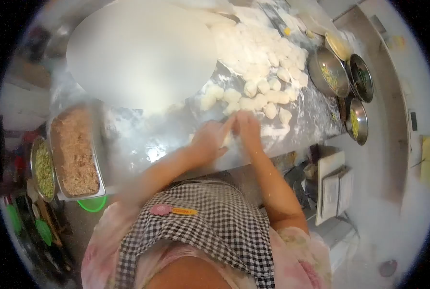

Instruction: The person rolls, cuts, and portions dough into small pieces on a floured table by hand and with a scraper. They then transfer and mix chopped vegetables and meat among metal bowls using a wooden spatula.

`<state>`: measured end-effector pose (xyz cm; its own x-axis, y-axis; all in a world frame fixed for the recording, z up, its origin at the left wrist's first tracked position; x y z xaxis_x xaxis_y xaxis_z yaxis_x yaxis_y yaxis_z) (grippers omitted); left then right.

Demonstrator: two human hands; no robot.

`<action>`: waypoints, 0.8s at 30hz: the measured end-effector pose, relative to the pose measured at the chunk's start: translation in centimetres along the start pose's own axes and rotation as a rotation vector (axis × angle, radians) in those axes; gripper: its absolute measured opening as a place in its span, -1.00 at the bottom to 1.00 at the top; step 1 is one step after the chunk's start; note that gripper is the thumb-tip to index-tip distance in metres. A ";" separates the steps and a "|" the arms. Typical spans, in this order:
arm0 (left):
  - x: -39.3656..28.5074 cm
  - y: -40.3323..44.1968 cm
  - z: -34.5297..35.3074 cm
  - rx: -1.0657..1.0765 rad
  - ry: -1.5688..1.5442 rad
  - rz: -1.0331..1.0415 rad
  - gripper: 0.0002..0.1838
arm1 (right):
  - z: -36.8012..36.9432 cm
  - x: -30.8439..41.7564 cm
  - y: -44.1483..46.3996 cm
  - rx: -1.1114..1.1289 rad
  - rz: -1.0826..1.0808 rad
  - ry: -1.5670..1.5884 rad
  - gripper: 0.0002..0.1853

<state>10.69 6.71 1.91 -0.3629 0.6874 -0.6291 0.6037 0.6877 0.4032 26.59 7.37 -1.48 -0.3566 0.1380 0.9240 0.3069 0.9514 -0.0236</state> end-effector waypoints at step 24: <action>1.9 -4.2 -4.3 0.077 0.074 -0.216 -0.52 | 4.4 6.1 -0.5 0.105 -0.320 -0.165 -0.78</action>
<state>4.40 6.10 1.86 -0.5386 0.5437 -0.6436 0.5579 0.8026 0.2111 20.33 8.93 2.50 -0.5599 -0.1363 0.8173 0.0678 0.9755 0.2092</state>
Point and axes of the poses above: each hand's wrist, its own y-axis towards the middle knuckle, its own z-axis out of the palm, x = y × z, the point moved 4 cm from there along y, towards the middle knuckle, and after that the axes turned 4 degrees about -y, right-handed, at the moved point
